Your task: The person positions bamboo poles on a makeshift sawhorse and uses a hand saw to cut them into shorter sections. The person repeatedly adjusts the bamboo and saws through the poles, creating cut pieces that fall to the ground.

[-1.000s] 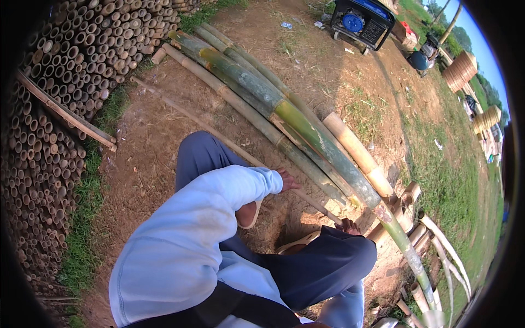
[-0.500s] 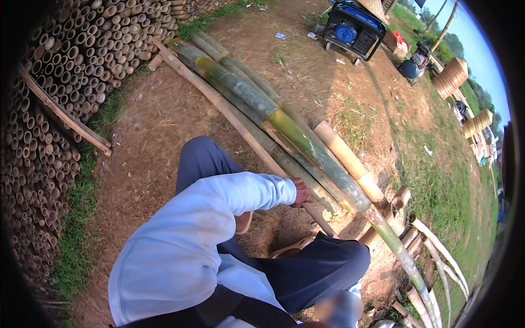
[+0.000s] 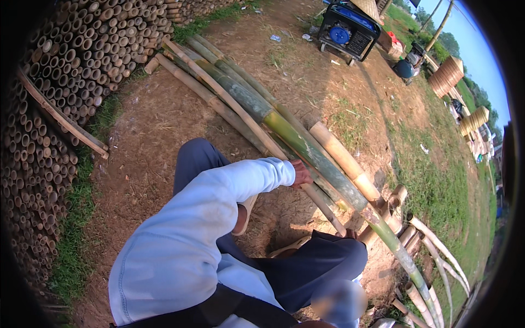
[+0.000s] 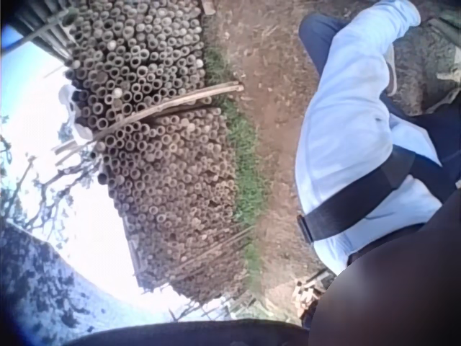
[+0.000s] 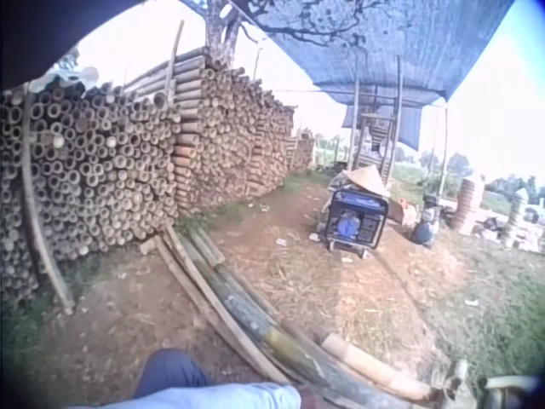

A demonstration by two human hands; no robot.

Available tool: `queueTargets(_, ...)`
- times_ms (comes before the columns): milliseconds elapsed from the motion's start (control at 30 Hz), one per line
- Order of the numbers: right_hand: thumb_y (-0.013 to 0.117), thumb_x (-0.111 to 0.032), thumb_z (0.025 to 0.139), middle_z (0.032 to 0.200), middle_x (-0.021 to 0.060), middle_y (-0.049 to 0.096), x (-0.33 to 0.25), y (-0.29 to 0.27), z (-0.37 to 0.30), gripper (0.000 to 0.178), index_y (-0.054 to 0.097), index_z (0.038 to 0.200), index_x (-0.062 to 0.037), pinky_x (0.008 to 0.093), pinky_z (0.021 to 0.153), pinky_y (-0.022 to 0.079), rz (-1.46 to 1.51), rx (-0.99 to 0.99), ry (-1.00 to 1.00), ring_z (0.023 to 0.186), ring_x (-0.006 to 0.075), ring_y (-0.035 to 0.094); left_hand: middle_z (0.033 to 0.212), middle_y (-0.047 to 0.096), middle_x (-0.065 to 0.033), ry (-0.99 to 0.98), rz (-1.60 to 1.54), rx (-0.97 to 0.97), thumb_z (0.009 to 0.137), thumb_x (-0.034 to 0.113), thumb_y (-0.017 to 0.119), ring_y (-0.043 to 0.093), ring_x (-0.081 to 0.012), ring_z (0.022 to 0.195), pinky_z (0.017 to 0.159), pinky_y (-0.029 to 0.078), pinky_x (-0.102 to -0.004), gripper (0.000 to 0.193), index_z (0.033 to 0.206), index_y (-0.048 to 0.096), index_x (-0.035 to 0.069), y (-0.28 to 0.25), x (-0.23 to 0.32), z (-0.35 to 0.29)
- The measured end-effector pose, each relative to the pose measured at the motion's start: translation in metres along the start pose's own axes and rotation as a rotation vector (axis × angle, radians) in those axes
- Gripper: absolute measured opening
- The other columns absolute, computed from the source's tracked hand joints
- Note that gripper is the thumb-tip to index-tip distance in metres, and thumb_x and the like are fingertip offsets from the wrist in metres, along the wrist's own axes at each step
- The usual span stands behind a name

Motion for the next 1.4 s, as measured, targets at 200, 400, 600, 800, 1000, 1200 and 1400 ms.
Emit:
queueTargets(200,0.071,-0.045,0.084,0.099,0.0135,0.064,-0.029,-0.015,0.016,0.040,0.062,0.107,-0.0136,0.0498,0.075,0.049,0.026,0.135,-0.065,0.095,0.0367,0.063,0.101,0.062,-0.0095,0.005,0.078,0.046,0.071,0.032,0.077,0.066,-0.0329,0.093,0.078,0.051,-0.0486,0.046,0.113,0.061,0.021,-0.020,-0.021,-0.012)
queueTargets(400,0.072,-0.043,0.083,0.098,0.0120,0.064,-0.058,-0.030,0.037,0.042,0.060,0.109,-0.0122,0.0475,0.073,0.050,-0.067,0.230,-0.093,0.092,0.0353,0.064,0.100,0.061,-0.0083,-0.045,0.067,0.101,0.071,0.030,0.078,0.064,-0.0315,0.098,0.083,0.050,-0.0488,0.043,0.109,0.061,0.019,-0.035,-0.055,-0.014)
queueTargets(600,0.072,-0.043,0.083,0.095,0.0109,0.064,-0.068,-0.034,0.055,0.040,0.060,0.107,-0.0121,0.0480,0.075,0.049,-0.059,0.276,-0.149,0.091,0.0358,0.064,0.093,0.061,-0.0073,0.005,0.065,0.266,0.070,0.025,0.077,0.065,-0.0299,0.093,0.075,0.052,-0.0454,0.034,0.099,0.062,0.017,-0.051,-0.069,-0.020)
queueTargets(800,0.072,-0.044,0.083,0.092,0.0096,0.063,-0.073,-0.041,0.073,0.041,0.060,0.106,-0.0128,0.0468,0.074,0.049,-0.078,0.333,-0.203,0.088,0.0344,0.063,0.096,0.061,-0.0058,-0.034,0.040,0.275,0.073,0.025,0.075,0.065,-0.0293,0.095,0.077,0.051,-0.0457,0.033,0.102,0.062,0.018,-0.055,-0.086,-0.017)
queueTargets(1000,0.072,-0.044,0.082,0.091,0.0095,0.062,-0.072,-0.058,0.080,0.041,0.060,0.106,-0.0122,0.0456,0.074,0.047,-0.159,0.395,-0.258,0.087,0.0337,0.062,0.100,0.060,-0.0052,-0.094,0.030,0.304,0.073,0.028,0.077,0.064,-0.0291,0.100,0.081,0.051,-0.0467,0.038,0.107,0.062,0.019,-0.063,-0.092,-0.011)
queueTargets(1200,0.074,-0.038,0.082,0.097,0.0120,0.063,-0.070,-0.070,0.092,0.044,0.060,0.115,-0.0115,0.0449,0.079,0.048,-0.086,0.388,-0.350,0.092,0.0349,0.062,0.100,0.060,-0.0056,-0.107,0.041,0.380,0.073,0.029,0.078,0.063,-0.0284,0.099,0.078,0.052,-0.0452,0.035,0.101,0.061,0.017,-0.075,-0.093,-0.004)
queueTargets(1400,0.074,-0.032,0.082,0.103,0.0103,0.063,-0.054,-0.059,0.113,0.045,0.064,0.124,-0.0175,0.0446,0.087,0.048,-0.011,0.283,-0.327,0.102,0.0343,0.061,0.115,0.057,-0.0080,-0.217,0.031,0.245,0.078,0.041,0.074,0.055,-0.0279,0.116,0.104,0.038,-0.0488,0.046,0.116,0.059,0.019,-0.069,-0.095,0.000)
Point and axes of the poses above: each hand's wrist, its own z-axis towards the middle knuckle, its own y-axis out of the palm, x = y × z, the point moved 10 cm from there along z, towards the middle knuckle
